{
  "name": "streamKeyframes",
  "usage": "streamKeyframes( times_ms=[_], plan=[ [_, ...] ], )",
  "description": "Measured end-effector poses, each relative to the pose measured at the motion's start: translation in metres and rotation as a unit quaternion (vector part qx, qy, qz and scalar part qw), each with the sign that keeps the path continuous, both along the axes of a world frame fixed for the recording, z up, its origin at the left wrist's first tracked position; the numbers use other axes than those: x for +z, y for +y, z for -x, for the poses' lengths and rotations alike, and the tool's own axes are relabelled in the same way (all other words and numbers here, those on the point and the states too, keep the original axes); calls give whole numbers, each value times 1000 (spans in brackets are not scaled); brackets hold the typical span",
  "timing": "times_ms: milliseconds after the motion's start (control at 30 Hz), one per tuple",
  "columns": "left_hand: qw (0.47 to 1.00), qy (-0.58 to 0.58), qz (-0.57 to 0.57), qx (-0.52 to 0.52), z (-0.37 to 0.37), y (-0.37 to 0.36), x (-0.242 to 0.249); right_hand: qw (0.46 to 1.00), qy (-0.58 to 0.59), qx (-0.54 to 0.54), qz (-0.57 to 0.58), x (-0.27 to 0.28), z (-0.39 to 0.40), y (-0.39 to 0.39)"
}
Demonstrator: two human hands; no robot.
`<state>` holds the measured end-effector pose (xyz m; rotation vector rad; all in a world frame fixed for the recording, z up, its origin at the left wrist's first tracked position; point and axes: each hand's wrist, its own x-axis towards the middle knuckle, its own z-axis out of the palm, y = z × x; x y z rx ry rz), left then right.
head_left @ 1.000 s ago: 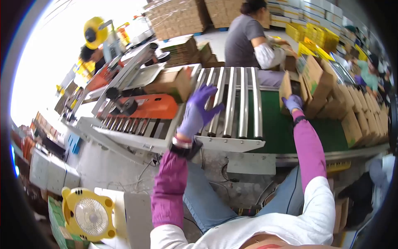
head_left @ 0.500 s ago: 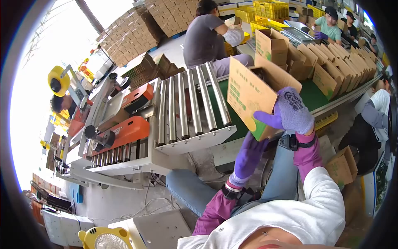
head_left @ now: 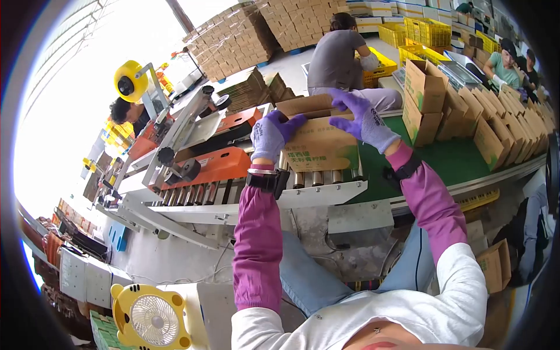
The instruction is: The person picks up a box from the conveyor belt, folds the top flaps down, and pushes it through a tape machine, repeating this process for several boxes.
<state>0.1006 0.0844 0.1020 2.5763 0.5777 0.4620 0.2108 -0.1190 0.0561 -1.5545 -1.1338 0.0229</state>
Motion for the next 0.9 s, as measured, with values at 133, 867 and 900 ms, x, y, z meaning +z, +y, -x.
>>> streamKeyframes(
  times_ms=[133,867,900],
  plan=[
    [930,-336,-133,-73,-36,21,-48,849,-401,-338,-59,-8,-32,7],
    [929,-195,-275,-156,-23,-108,-64,961,157,88,-209,-70,-50,11],
    [927,-207,-236,-204,-32,-88,-55,975,160,36,-152,-61,-47,2]
  ],
)
